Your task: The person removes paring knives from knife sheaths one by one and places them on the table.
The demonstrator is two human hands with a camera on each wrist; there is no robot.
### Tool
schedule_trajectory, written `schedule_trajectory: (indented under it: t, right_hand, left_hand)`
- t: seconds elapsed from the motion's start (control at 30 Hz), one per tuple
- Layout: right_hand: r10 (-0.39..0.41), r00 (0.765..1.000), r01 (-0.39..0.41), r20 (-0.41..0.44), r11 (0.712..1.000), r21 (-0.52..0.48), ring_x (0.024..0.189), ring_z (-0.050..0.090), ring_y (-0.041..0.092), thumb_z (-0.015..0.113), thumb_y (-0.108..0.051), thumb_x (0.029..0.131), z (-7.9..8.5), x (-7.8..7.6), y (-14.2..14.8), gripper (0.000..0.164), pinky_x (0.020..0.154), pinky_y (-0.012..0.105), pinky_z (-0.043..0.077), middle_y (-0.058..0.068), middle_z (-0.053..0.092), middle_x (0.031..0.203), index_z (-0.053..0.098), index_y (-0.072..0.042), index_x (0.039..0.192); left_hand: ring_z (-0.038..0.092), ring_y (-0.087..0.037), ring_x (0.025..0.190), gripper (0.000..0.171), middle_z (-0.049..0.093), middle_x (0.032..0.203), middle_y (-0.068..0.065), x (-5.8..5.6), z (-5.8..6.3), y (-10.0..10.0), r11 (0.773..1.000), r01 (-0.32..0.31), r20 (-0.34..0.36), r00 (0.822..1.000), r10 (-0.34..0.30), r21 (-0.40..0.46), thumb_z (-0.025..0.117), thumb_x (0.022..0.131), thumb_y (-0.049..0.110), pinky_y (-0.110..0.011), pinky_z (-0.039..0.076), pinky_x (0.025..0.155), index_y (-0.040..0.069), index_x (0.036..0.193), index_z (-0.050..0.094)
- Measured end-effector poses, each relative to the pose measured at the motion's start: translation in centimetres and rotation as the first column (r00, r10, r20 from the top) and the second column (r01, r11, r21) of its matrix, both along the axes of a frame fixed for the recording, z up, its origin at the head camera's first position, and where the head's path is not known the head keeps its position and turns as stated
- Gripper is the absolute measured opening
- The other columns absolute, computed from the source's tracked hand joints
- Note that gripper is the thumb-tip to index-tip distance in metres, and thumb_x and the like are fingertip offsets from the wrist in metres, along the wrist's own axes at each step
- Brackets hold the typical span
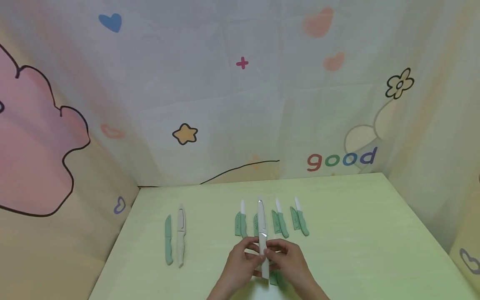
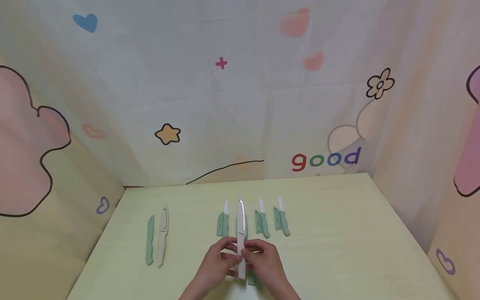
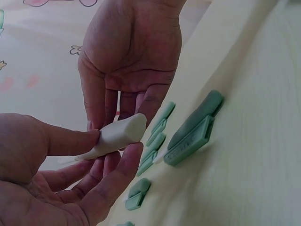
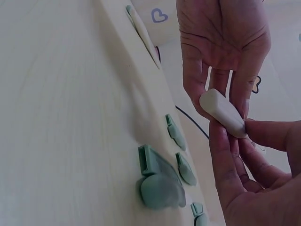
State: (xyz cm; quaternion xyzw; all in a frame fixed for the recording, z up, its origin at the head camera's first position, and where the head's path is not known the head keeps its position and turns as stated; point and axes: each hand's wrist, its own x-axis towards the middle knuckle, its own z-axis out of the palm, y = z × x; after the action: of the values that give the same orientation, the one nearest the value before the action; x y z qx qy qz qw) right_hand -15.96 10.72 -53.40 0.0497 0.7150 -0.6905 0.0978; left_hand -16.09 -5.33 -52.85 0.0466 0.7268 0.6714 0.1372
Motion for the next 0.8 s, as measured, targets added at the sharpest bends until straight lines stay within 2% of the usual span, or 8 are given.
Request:
schedule_trajectory:
  t: [0.3, 0.53, 0.8]
  right_hand:
    - [-0.04, 0.999, 0.039, 0.032, 0.999, 0.02, 0.082, 0.063, 0.023, 0.069, -0.012, 0.088, -0.7, 0.8, 1.2, 0.03, 0.066, 0.038, 0.062, 0.013, 0.068, 0.095, 0.065, 0.004, 0.113]
    - [-0.041, 0.999, 0.041, 0.036, 0.999, 0.013, 0.082, 0.064, 0.024, 0.069, -0.013, 0.088, -0.9, 1.0, 1.7, 0.031, 0.065, 0.039, 0.062, 0.013, 0.069, 0.095, 0.065, 0.004, 0.113]
    - [-0.041, 0.998, 0.04, 0.047, 0.999, 0.021, 0.08, 0.063, 0.023, 0.07, -0.013, 0.088, -1.0, 1.0, 1.7, 0.031, 0.064, 0.038, 0.062, 0.012, 0.068, 0.094, 0.066, 0.004, 0.113]
  left_hand:
    - [0.063, -0.016, 0.079, 0.037, 0.057, 0.099, -0.008, 0.5, -0.5, 1.6, 0.999, 0.011, 0.02, 1.0, -0.011, -0.036, 0.069, 0.084, -0.002, -0.037, 0.061, 0.053, 0.011, 0.117, 0.059]
    - [0.062, -0.017, 0.08, 0.036, 0.058, 0.098, -0.008, 0.7, -0.9, 2.0, 0.999, 0.017, 0.022, 1.0, -0.016, -0.027, 0.068, 0.085, -0.002, -0.038, 0.061, 0.054, 0.01, 0.117, 0.059]
    - [0.062, -0.017, 0.08, 0.036, 0.057, 0.099, -0.008, 0.8, -0.7, 2.2, 1.0, 0.009, 0.039, 0.999, -0.008, -0.028, 0.067, 0.086, -0.002, -0.037, 0.061, 0.054, 0.01, 0.119, 0.058]
